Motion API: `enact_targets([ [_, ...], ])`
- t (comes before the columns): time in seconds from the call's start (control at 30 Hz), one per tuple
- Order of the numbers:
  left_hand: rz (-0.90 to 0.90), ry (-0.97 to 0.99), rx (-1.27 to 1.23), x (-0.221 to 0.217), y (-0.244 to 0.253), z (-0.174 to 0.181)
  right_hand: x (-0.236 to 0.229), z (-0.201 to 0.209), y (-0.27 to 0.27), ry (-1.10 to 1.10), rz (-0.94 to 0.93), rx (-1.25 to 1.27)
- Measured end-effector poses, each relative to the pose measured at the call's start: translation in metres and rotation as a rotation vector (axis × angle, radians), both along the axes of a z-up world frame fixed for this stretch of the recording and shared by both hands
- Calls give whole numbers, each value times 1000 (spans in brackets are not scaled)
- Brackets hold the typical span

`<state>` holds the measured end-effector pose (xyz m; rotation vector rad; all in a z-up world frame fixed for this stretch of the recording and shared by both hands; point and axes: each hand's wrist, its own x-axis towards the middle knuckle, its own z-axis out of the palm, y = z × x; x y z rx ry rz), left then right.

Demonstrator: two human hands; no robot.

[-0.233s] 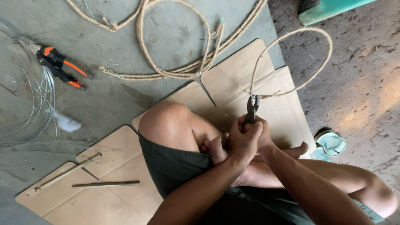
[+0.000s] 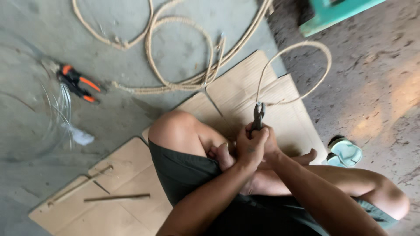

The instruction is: The person sits on the floor and uses pliers to attach metal hooks to loops of rope. They repeatedly tie knots, tighten them with pliers, and place the finished loops on the floor.

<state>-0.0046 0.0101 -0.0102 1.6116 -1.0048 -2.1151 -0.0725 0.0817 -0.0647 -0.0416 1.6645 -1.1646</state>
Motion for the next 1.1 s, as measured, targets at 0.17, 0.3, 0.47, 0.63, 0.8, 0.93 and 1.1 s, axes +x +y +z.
enact_targets([
  [0.17, -46, 146, 38, 8, -22, 34, -22, 53, -17, 28, 234, -7],
  [0.3, -123, 152, -258, 4, -69, 30, -28, 90, -11, -203, 109, -42],
  [0.47, -249, 159, 20, -17, -101, 18, -29, 106, -20, -56, 214, -36],
  [0.63, -228, 159, 250, -25, -116, 2, -20, 108, -18, 93, 467, 26],
  [0.8, -235, 28, 158, -40, -118, -34, -23, 98, -4, 84, 650, 23],
  [0.93, -254, 108, 70, -50, -121, -52, -29, 88, 0, 17, 590, -95],
  [1.1, -41, 521, 80, -48, -130, -42, -26, 85, 0, -251, 274, -232],
])
